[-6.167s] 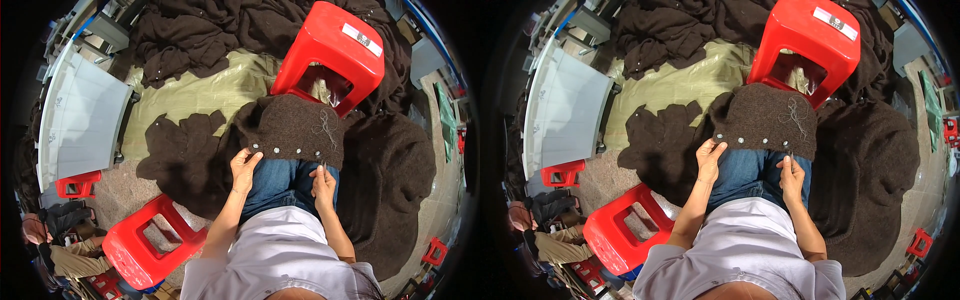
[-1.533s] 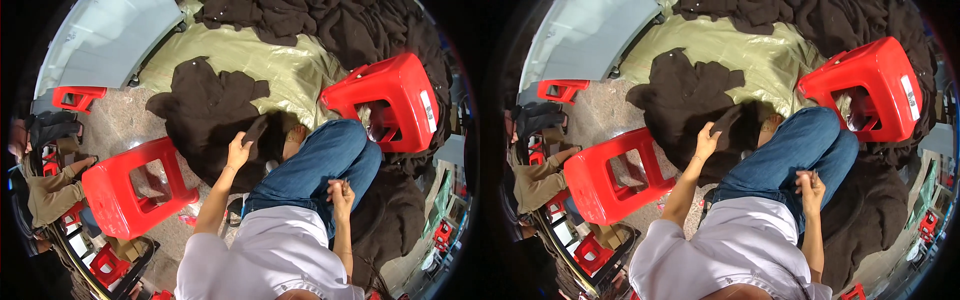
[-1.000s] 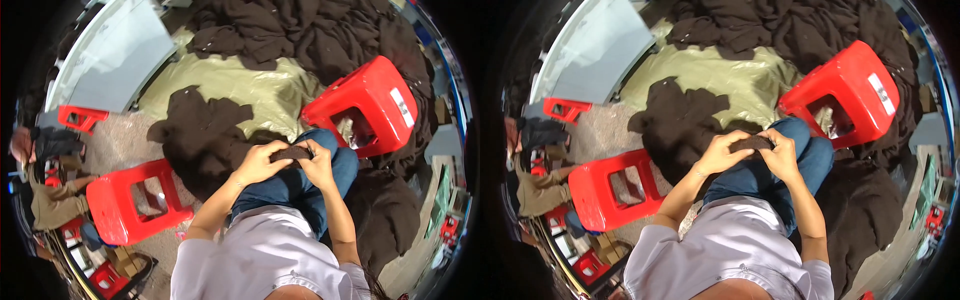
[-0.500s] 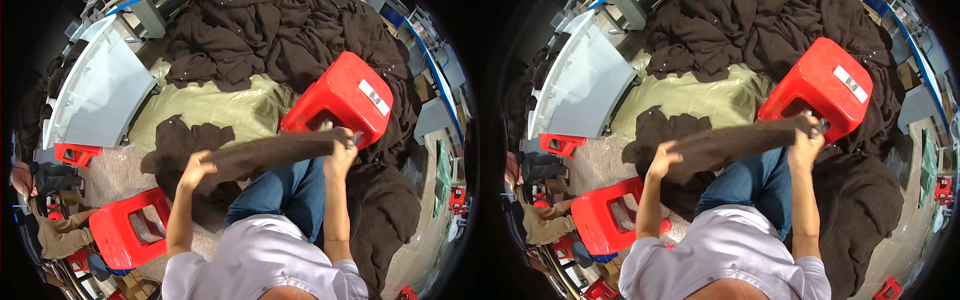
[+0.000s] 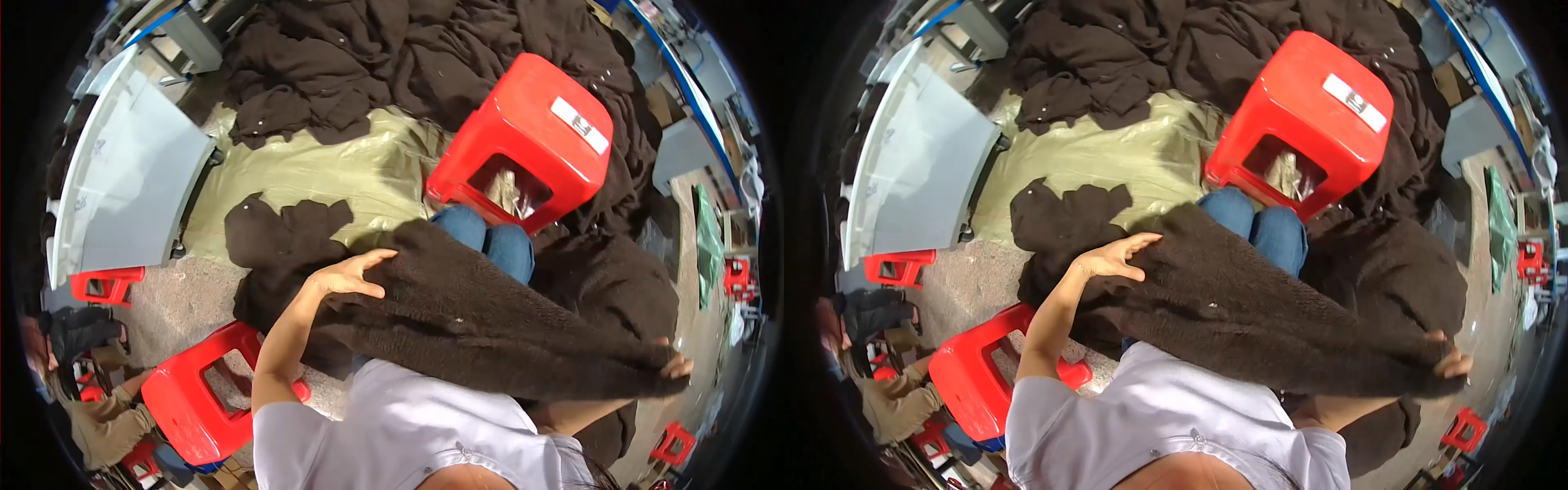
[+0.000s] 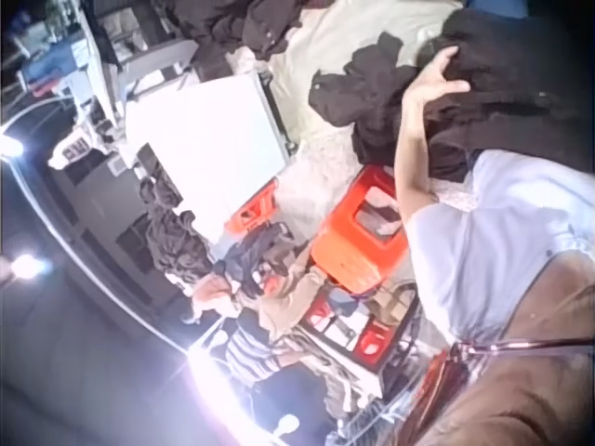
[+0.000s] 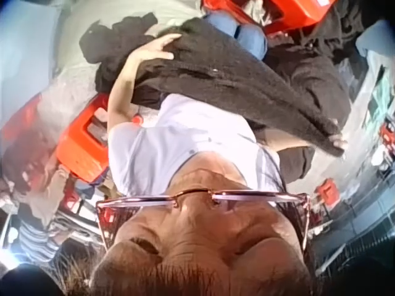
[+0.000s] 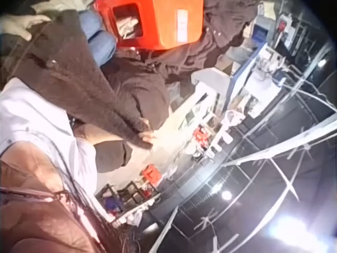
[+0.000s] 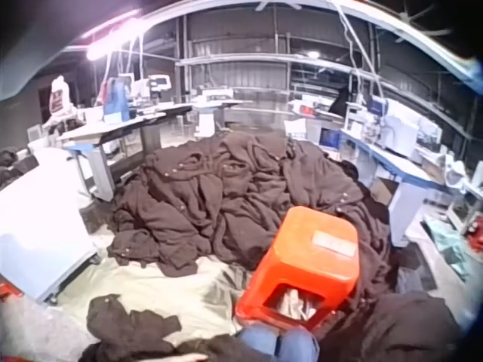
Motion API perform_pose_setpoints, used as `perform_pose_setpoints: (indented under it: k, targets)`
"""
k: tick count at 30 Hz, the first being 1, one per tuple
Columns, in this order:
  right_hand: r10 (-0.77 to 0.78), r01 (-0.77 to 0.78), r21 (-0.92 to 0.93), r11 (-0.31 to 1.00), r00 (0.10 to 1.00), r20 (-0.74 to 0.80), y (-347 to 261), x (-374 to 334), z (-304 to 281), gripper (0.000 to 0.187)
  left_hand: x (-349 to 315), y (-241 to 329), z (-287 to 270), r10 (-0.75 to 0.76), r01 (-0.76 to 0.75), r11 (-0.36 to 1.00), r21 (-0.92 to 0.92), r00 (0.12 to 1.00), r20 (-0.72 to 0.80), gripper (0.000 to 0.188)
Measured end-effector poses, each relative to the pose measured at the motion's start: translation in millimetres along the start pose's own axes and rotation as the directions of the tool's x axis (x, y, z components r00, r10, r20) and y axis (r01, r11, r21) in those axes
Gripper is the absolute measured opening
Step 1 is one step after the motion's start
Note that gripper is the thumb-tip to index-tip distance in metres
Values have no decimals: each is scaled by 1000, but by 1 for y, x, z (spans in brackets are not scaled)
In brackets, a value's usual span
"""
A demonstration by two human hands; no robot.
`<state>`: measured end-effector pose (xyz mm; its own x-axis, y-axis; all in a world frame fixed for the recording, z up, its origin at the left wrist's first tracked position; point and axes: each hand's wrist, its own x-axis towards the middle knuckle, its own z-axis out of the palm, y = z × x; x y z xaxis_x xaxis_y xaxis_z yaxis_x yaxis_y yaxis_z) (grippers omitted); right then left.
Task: Fastening or checking metal snaps on fabric pieces in a sewing factory.
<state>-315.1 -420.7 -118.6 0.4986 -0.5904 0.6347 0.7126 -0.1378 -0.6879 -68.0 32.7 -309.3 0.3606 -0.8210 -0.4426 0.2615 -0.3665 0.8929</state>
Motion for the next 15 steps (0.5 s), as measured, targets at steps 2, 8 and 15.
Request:
perform_pose_setpoints:
  k: [2,8,15]
  targets:
    - [-335,-44,-671,740,841,-425,1,-16,-12,34,17,18,23,127,-126,968,216,992,12,103]
    - [191,-186,44,982,956,-222,47,-29,-33,24,22,72,120,515,-262,646,717,843,-155,69]
    - [466,-480,172,860,877,118,86,-6,12,42,57,21,78,166,-87,878,471,978,-128,31]
